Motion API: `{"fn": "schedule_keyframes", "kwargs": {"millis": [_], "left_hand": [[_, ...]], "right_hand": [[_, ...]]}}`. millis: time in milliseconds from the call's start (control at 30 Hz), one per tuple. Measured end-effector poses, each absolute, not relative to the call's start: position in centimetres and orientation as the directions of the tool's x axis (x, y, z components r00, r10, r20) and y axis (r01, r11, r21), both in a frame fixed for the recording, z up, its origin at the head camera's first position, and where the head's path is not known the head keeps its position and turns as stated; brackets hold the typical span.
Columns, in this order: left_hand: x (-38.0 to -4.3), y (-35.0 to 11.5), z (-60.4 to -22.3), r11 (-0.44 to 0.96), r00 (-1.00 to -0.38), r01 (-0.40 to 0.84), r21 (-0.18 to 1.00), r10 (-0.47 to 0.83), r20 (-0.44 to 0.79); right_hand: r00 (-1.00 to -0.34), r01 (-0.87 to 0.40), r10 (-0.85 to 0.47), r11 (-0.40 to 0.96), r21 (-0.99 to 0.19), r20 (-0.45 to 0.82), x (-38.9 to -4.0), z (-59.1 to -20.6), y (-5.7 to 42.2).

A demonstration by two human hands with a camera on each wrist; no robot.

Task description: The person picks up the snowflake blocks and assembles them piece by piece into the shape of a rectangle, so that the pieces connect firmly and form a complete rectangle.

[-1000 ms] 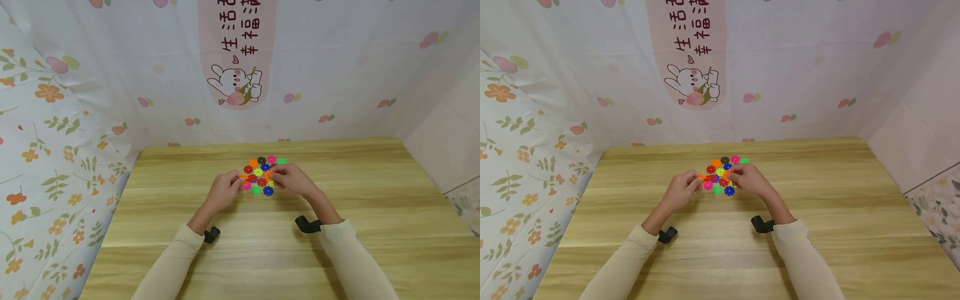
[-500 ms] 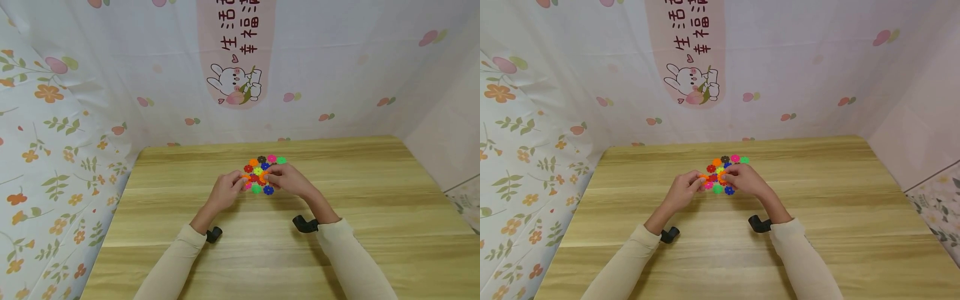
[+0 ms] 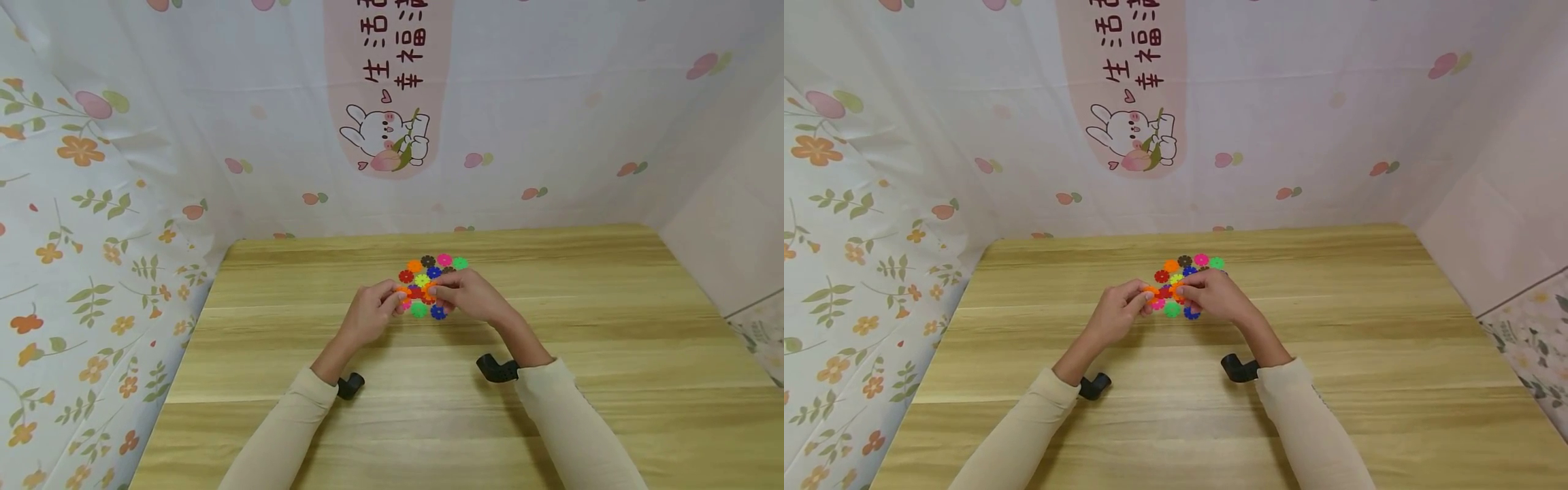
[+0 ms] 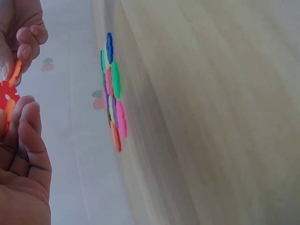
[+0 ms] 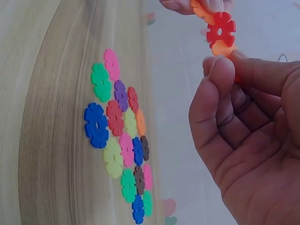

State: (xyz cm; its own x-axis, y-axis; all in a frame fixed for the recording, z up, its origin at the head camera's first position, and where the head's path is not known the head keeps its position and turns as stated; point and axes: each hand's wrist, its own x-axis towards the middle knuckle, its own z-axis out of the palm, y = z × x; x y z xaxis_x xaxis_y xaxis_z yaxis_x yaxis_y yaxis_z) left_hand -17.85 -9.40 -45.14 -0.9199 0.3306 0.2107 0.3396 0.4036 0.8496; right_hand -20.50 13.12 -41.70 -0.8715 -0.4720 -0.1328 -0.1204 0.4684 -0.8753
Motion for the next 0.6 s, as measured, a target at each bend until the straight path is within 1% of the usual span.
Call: {"fn": "schedule_keyframes", "kwargs": {"millis": [267,467,600], "left_hand": [[-17.71,-9.28,-45.24,0.383,-0.926,0.334,0.861,0.301,0.226],[-17.63,-9.34,-45.21,0.363,-0.926,0.318,0.876,0.316,0.205],[-17.61,-9.35,-45.24,0.332,-0.935,0.288,0.898,0.299,0.189]], "right_hand": [[-0.874,-0.127,-0.469,0.475,-0.871,-0.129,-20.46,-41.4,12.83],[-0.872,-0.126,-0.472,0.474,-0.872,-0.131,-20.52,-41.38,12.79],[-0.87,-0.147,-0.479,0.478,-0.866,-0.117,-20.56,-41.54,12.85]]}}
